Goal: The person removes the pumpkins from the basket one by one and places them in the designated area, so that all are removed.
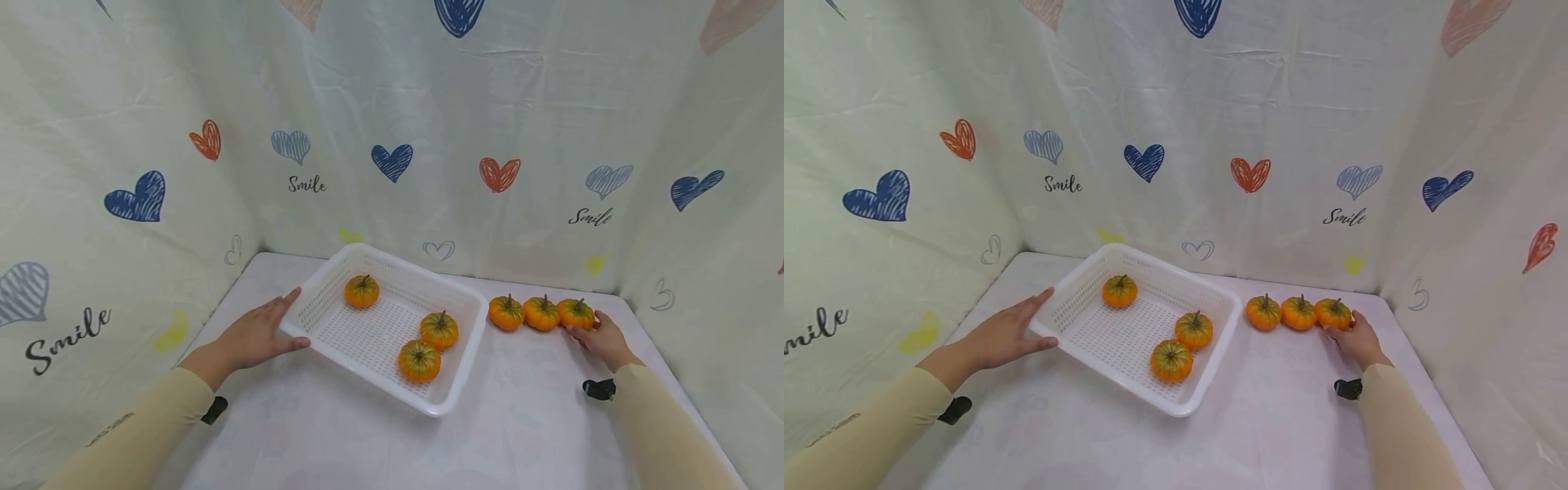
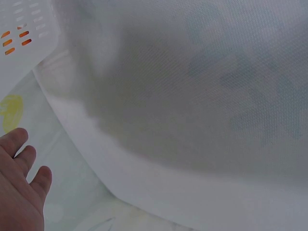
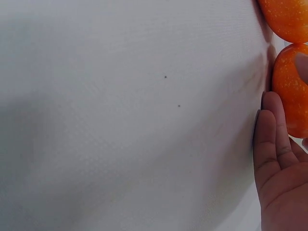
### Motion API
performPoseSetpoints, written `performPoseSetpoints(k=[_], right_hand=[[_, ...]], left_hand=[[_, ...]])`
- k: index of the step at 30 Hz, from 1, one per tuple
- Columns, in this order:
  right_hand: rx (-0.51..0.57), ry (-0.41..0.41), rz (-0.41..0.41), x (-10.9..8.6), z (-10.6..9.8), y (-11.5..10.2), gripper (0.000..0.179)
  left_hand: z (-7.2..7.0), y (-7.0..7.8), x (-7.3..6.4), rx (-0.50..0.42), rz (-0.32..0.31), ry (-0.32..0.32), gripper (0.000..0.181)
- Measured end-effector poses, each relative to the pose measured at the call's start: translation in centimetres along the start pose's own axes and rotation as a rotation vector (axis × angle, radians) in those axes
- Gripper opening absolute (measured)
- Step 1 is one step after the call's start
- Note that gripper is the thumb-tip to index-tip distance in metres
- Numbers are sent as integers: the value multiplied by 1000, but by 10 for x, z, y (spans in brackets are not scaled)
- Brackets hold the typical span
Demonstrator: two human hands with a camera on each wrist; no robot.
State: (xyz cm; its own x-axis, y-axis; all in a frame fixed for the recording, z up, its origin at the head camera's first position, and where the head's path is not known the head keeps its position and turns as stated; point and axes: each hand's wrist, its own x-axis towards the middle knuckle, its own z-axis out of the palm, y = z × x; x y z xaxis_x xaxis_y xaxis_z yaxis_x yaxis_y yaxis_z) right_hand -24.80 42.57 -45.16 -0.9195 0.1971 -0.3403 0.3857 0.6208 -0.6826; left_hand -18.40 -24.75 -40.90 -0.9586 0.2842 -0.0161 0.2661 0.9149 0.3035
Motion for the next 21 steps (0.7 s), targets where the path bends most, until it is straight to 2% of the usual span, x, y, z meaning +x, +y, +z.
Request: performPoseSetpoints(k=[6, 12, 16, 21], right_hand=[[13, 5, -14, -4, -4, 1, 104], [-4, 59, -97, -14, -20, -4, 94], [-25, 106, -175, -22, -31, -26, 97], [-33, 127, -282, -30, -36, -73, 99]], left_hand=[[-1, 0, 0, 2, 3, -2, 116], [1, 0, 1, 0, 7, 1, 116], [1, -1, 1, 4, -2, -6, 117], [0, -1, 2, 3, 1, -4, 116]])
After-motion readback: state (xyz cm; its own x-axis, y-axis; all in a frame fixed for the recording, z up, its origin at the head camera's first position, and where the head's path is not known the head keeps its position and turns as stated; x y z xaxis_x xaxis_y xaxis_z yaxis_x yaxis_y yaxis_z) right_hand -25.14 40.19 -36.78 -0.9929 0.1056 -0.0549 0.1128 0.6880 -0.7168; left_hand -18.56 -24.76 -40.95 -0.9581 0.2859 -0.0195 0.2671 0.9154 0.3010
